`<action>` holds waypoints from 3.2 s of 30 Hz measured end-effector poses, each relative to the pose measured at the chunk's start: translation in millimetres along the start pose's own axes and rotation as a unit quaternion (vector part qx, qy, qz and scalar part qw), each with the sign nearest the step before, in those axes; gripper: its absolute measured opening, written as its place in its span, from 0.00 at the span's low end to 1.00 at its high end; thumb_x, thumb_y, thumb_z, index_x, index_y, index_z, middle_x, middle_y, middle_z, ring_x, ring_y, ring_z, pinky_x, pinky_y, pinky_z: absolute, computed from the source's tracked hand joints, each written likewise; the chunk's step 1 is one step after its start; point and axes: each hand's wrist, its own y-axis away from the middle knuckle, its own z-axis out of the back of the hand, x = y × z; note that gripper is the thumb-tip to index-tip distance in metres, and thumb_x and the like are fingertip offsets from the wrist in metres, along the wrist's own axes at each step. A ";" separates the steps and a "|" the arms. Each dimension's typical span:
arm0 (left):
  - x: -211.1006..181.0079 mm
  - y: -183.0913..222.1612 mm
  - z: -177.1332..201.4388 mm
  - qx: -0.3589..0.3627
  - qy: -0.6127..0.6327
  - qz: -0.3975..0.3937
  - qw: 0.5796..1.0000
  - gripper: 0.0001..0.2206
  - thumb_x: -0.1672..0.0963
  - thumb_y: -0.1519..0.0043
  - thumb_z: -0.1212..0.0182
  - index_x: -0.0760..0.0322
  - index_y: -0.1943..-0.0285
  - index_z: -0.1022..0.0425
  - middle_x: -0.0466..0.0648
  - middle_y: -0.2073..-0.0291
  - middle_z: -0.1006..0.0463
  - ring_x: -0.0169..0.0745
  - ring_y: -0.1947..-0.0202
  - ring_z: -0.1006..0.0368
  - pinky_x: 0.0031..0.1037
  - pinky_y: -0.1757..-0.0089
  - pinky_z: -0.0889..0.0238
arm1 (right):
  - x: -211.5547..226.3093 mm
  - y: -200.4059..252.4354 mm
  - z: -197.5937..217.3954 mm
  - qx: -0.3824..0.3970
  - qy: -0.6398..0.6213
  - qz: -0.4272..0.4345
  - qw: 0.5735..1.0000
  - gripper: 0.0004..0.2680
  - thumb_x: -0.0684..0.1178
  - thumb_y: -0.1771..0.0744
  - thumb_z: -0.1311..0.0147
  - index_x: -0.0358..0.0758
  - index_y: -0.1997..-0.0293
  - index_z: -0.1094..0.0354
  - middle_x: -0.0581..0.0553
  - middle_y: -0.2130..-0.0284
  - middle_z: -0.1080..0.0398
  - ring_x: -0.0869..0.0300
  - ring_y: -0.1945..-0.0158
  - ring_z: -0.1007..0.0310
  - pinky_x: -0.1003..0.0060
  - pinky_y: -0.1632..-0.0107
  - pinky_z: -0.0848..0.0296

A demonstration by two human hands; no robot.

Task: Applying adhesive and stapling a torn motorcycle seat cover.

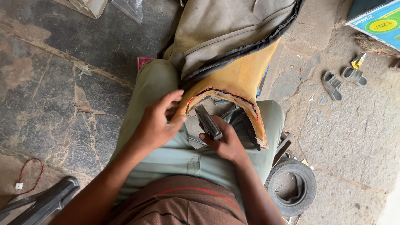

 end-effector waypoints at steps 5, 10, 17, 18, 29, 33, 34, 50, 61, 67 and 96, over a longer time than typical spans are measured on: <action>6.7 20.4 -9.7 -0.010 -0.129 0.074 0.989 0.20 0.59 0.42 0.32 0.69 0.40 0.24 0.60 0.57 0.17 0.51 0.60 0.17 0.31 0.58 0.25 | 10.1 -16.3 11.8 0.026 0.057 0.046 0.997 0.16 0.45 0.37 0.36 0.33 0.46 0.33 0.44 0.61 0.28 0.61 0.57 0.29 0.65 0.53 0.29; 24.6 26.8 -34.5 -0.092 -0.343 -0.151 0.922 0.17 0.60 0.38 0.35 0.78 0.42 0.26 0.65 0.52 0.19 0.59 0.56 0.19 0.37 0.53 0.27 | 2.8 -24.8 20.1 0.072 0.076 0.002 0.995 0.14 0.45 0.38 0.34 0.33 0.51 0.32 0.41 0.67 0.29 0.58 0.63 0.31 0.63 0.57 0.28; 8.3 9.4 -8.7 -0.056 -0.150 0.018 0.987 0.12 0.58 0.36 0.37 0.71 0.47 0.19 0.61 0.65 0.16 0.46 0.68 0.17 0.30 0.64 0.26 | 3.8 -26.3 24.6 0.085 0.070 0.066 0.992 0.14 0.44 0.37 0.35 0.33 0.49 0.32 0.42 0.62 0.29 0.57 0.60 0.29 0.61 0.54 0.28; 8.2 6.3 -0.8 -0.018 -0.111 0.071 0.991 0.11 0.57 0.35 0.39 0.69 0.48 0.18 0.59 0.67 0.15 0.40 0.71 0.17 0.29 0.67 0.27 | 4.3 -24.5 23.5 0.086 0.061 0.065 0.992 0.14 0.44 0.37 0.36 0.33 0.49 0.32 0.42 0.62 0.29 0.57 0.59 0.29 0.61 0.54 0.28; 2.0 1.9 -29.0 -0.096 -0.203 -0.083 0.971 0.10 0.60 0.42 0.31 0.72 0.54 0.19 0.59 0.61 0.17 0.53 0.62 0.18 0.34 0.60 0.26 | 5.5 -15.7 36.2 0.092 0.044 0.022 0.995 0.15 0.44 0.38 0.34 0.34 0.49 0.30 0.44 0.65 0.27 0.60 0.63 0.29 0.63 0.57 0.28; 6.5 2.3 -35.5 -0.116 -0.258 -0.135 0.950 0.08 0.62 0.41 0.33 0.73 0.55 0.20 0.59 0.59 0.17 0.55 0.60 0.19 0.37 0.58 0.26 | 8.6 -22.2 38.6 0.092 0.049 0.047 0.993 0.15 0.44 0.38 0.34 0.33 0.49 0.31 0.44 0.65 0.27 0.61 0.63 0.29 0.64 0.58 0.27; 8.0 2.5 -35.3 -0.118 -0.259 -0.134 0.949 0.08 0.62 0.41 0.33 0.73 0.55 0.20 0.59 0.59 0.17 0.55 0.60 0.19 0.37 0.58 0.26 | 9.4 -24.2 36.3 0.095 0.049 0.049 0.993 0.15 0.44 0.38 0.34 0.33 0.49 0.31 0.44 0.65 0.27 0.61 0.63 0.29 0.64 0.58 0.27; 15.7 2.8 -34.4 -0.127 -0.236 -0.128 0.955 0.08 0.62 0.42 0.32 0.71 0.55 0.22 0.57 0.61 0.17 0.55 0.62 0.20 0.38 0.60 0.27 | 8.0 -29.8 11.8 0.005 0.101 0.069 0.992 0.12 0.49 0.37 0.31 0.33 0.59 0.29 0.41 0.71 0.28 0.57 0.68 0.29 0.62 0.62 0.29; 18.4 0.0 -35.6 -0.124 -0.261 -0.154 0.945 0.09 0.63 0.42 0.34 0.74 0.54 0.22 0.59 0.59 0.17 0.55 0.63 0.20 0.37 0.60 0.27 | -20.6 -49.0 5.3 -0.039 0.160 0.139 0.977 0.09 0.45 0.40 0.34 0.36 0.72 0.35 0.41 0.78 0.34 0.53 0.77 0.34 0.59 0.71 0.35; 20.7 0.8 -35.2 -0.125 -0.272 -0.170 0.939 0.08 0.64 0.42 0.34 0.74 0.55 0.22 0.59 0.58 0.17 0.56 0.62 0.20 0.37 0.59 0.27 | -31.9 -50.5 -4.4 -0.061 0.171 0.149 0.972 0.11 0.45 0.40 0.34 0.35 0.73 0.37 0.39 0.79 0.34 0.49 0.77 0.34 0.57 0.71 0.35; 22.5 37.6 8.0 0.078 -0.224 -0.090 0.967 0.30 0.60 0.47 0.35 0.86 0.34 0.36 0.72 0.51 0.23 0.67 0.49 0.28 0.45 0.47 0.38 | -38.6 26.6 15.3 -0.022 -0.119 0.026 0.992 0.15 0.41 0.39 0.35 0.34 0.49 0.32 0.47 0.60 0.26 0.61 0.55 0.28 0.66 0.49 0.29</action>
